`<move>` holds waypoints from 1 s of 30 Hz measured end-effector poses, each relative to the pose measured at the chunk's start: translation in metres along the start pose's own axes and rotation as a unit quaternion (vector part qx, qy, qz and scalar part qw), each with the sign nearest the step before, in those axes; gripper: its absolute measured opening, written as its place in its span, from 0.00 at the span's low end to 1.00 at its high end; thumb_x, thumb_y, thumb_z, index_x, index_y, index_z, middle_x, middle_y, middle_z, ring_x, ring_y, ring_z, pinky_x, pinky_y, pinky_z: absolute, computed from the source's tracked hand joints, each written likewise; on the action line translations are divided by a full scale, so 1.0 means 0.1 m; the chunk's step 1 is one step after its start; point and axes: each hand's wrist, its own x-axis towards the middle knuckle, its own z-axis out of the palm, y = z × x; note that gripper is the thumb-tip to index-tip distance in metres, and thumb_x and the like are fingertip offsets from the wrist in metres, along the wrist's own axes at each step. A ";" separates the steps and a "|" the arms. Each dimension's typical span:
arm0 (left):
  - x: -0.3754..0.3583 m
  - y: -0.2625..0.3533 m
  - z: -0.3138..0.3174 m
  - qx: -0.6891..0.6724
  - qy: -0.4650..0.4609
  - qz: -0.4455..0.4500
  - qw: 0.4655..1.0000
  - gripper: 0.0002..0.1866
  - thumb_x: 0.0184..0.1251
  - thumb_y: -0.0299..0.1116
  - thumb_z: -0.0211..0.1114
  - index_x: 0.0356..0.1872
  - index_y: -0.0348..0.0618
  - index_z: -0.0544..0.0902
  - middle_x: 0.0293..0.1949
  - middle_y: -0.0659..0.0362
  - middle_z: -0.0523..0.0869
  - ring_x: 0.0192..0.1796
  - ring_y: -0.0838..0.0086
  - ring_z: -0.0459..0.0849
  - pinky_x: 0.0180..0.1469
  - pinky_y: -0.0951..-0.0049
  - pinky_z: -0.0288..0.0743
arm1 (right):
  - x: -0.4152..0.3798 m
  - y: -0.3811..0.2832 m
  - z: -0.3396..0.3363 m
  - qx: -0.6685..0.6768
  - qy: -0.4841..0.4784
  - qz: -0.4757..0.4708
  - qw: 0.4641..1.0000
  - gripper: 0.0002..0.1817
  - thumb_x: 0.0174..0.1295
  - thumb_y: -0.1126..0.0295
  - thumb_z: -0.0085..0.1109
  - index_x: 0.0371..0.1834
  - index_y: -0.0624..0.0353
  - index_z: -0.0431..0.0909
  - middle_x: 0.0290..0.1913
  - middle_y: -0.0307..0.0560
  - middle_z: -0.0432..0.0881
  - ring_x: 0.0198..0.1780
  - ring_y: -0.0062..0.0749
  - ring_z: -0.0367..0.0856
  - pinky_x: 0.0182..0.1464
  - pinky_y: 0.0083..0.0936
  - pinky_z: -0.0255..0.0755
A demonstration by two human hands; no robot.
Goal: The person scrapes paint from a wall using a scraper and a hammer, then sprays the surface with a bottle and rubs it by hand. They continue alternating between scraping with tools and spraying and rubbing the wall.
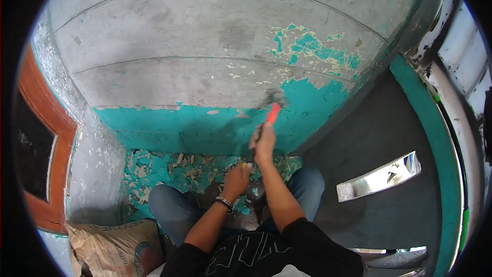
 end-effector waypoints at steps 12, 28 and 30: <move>-0.12 -0.55 0.07 -0.040 -0.025 -0.111 0.993 0.24 0.76 0.49 0.47 0.36 0.34 0.78 0.24 0.43 0.81 0.28 0.44 0.81 0.29 0.52 0.72 | -0.01 0.52 0.09 -0.074 -0.011 -0.012 0.997 0.21 0.72 0.47 0.41 0.36 0.56 0.65 0.19 0.36 0.64 0.12 0.21 0.60 0.15 0.23 0.58; 0.39 -0.17 -0.51 0.052 -0.004 -0.027 0.998 0.24 0.73 0.51 0.51 0.34 0.37 0.78 0.24 0.43 0.81 0.30 0.43 0.80 0.31 0.50 0.71 | 0.13 0.03 0.46 0.087 0.055 -0.012 0.995 0.22 0.72 0.47 0.40 0.34 0.55 0.64 0.18 0.37 0.64 0.11 0.24 0.60 0.14 0.24 0.58; 0.39 -0.07 -0.37 0.036 0.019 -0.019 0.999 0.24 0.73 0.51 0.51 0.34 0.37 0.77 0.24 0.43 0.81 0.30 0.42 0.80 0.31 0.50 0.71 | 0.15 -0.06 0.34 0.055 0.033 -0.027 0.998 0.22 0.72 0.46 0.40 0.35 0.56 0.65 0.17 0.37 0.64 0.12 0.23 0.61 0.15 0.24 0.59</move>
